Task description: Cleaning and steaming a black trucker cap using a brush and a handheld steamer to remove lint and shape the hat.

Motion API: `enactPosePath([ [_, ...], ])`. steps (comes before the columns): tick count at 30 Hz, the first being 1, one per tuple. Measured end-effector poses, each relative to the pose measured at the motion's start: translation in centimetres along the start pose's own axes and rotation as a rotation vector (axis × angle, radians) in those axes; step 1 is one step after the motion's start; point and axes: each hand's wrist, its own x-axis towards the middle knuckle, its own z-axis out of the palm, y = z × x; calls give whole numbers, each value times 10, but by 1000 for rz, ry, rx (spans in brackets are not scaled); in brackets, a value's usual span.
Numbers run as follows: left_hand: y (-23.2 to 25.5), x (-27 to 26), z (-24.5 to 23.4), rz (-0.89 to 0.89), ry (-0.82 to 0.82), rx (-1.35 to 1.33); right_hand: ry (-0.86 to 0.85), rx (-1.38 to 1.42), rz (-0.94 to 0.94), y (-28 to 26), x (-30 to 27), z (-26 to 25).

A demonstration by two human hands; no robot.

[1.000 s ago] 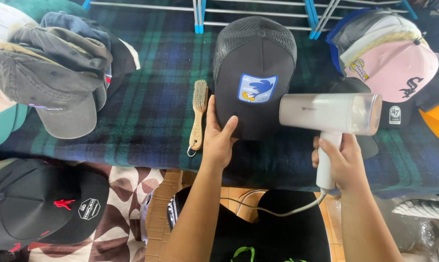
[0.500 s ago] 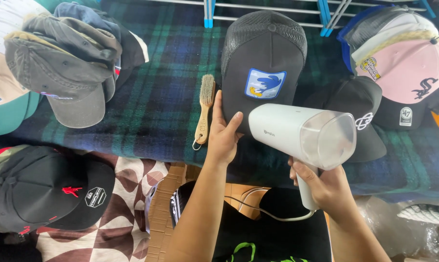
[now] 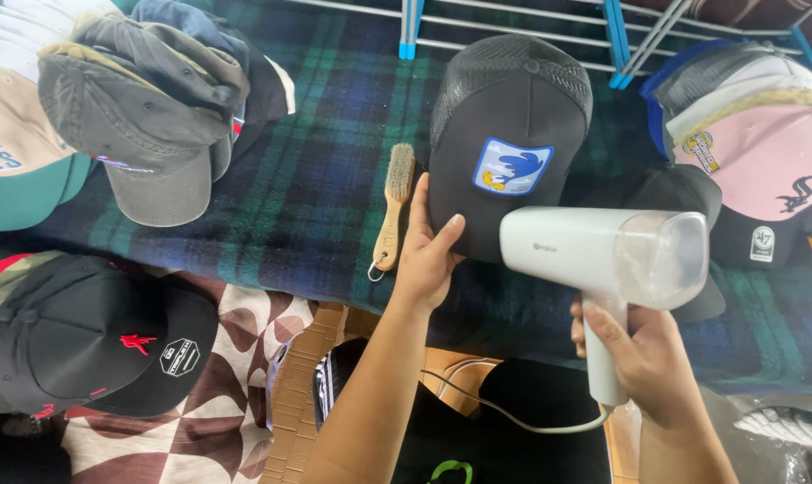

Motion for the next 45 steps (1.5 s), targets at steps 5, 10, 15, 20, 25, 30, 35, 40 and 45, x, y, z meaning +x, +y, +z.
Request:
enactPosePath([
  [5, -4, 3, -6, -47, 79, -103, -103, 56, 113, -38, 2, 30],
  [10, -4, 6, -8, -91, 68, -194, -87, -34, 82, -66, 9, 56],
  [15, 5, 3, -1, -85, 71, -254, -281, -312, 3, -101, 12, 87],
  [20, 5, 3, 2, -58, 109, -285, -417, -659, 92, -143, 26, 124],
  [25, 4, 5, -1, -45, 148, -295, -495, -932, 87, -181, 43, 164],
  [30, 4, 5, -9, -31, 133, -319, -522, -1025, -13, -182, 48, 174],
  [35, 1, 7, -15, -18, 106, -440, -503, -909, -302, -138, 44, 143],
  [40, -4, 9, -20, -13, 128, -588, -448, -614, -224, -129, 15, 117],
  [45, -5, 3, -26, -76, 81, -360, -212, -644, -9, -82, 9, 88],
])
